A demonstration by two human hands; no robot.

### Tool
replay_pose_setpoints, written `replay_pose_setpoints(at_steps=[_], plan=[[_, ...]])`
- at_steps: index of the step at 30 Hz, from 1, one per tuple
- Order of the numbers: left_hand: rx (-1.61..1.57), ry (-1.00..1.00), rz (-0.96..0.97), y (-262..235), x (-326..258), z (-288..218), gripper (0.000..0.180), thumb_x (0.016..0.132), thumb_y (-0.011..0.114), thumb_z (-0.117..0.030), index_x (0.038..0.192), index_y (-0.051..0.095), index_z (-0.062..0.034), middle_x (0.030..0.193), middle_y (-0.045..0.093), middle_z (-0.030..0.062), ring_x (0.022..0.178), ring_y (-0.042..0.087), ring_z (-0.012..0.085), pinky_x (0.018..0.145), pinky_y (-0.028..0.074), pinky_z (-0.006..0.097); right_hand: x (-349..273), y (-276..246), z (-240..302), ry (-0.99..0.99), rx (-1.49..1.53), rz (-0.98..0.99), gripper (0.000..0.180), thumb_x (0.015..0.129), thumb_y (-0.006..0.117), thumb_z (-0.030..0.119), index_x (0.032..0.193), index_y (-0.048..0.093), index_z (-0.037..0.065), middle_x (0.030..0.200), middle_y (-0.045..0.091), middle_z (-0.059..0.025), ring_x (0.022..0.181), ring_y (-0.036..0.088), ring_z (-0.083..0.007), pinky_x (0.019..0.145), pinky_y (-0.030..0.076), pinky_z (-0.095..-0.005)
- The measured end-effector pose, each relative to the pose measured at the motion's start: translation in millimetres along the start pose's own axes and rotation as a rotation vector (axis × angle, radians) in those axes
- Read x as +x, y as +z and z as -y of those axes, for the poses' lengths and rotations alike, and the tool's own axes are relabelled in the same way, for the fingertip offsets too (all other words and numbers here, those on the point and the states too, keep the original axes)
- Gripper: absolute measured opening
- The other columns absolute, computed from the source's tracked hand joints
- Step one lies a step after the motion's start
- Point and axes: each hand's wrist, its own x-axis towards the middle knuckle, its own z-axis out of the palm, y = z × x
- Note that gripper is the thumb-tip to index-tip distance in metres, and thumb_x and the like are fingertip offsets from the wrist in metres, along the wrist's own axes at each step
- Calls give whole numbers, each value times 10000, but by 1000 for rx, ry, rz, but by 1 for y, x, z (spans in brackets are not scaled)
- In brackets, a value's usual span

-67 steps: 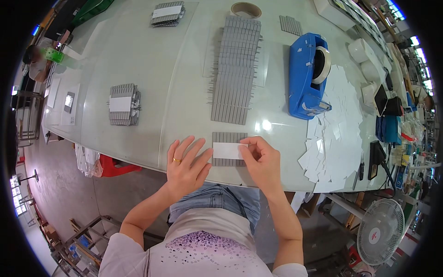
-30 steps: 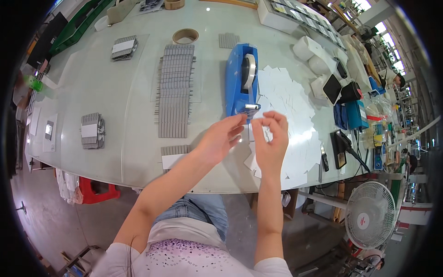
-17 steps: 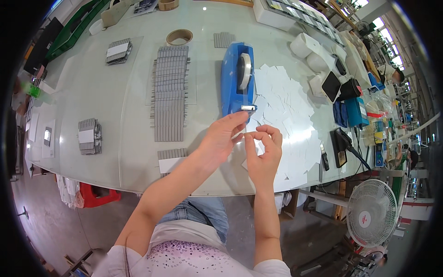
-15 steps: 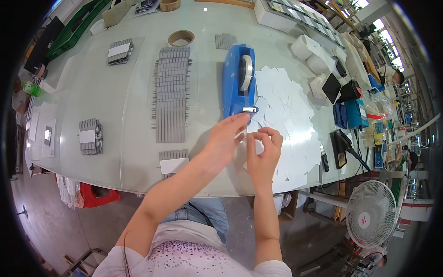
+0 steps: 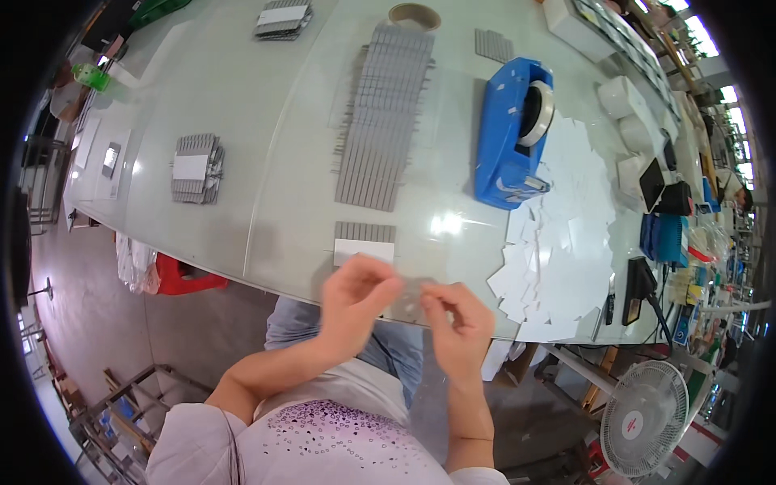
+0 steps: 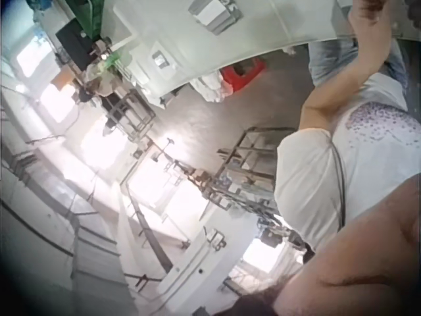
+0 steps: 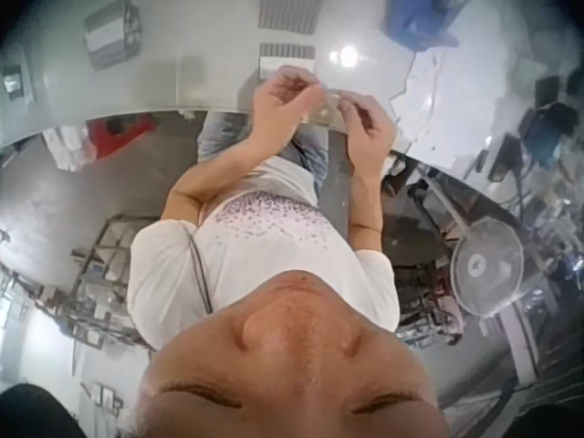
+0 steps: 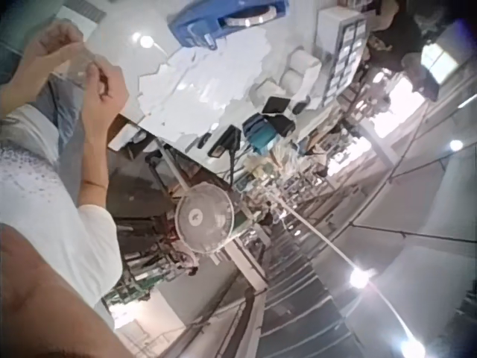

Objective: Taping metal components onto paper strips for organization and assembly.

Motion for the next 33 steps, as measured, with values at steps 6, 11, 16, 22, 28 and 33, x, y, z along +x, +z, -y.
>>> replay_pose_setpoints(at_steps=[6,11,16,22,28,33], plan=[[157,-158,-20,-79,-42,-46,116,868,702,37,960,636,8,931,674,50,872,640,98,807,524,245,-11,29,-5,161,124,204,116,816,735,-45,878,641,-16,800,665,-40,705,600,-70,648,481,-204],[288,-377,28,-85,-36,-64,69,869,716,8,892,652,12,874,696,40,821,651,79,763,534,220,-6,28,-12,261,212,322,128,830,756,43,816,630,24,716,625,24,600,483,-26,552,382,-178],[363,-379,44,-82,-19,-68,74,837,732,27,843,662,5,886,708,87,817,672,122,768,551,258,9,27,-13,171,11,349,123,845,720,65,846,601,31,849,548,-1,783,485,-104,764,401,-237],[1166,408,-90,-75,6,-37,135,717,816,-97,770,691,-102,1104,618,58,1055,526,250,873,399,395,21,48,-24,-270,-525,6,158,743,773,89,788,623,71,987,527,-60,1036,416,-274,914,352,-376],[1384,512,-151,-71,7,-25,140,706,808,-92,733,671,-106,1210,518,67,1204,392,322,981,302,442,20,54,-33,-325,-595,-100,173,708,813,105,731,643,78,992,527,-63,1052,411,-294,903,352,-403],[1400,512,-144,-71,7,-25,147,708,809,-95,730,664,-106,1222,515,69,1205,392,317,980,307,442,20,54,-33,-313,-607,-103,176,703,821,103,720,648,81,995,524,-68,1053,413,-292,898,356,-400]])
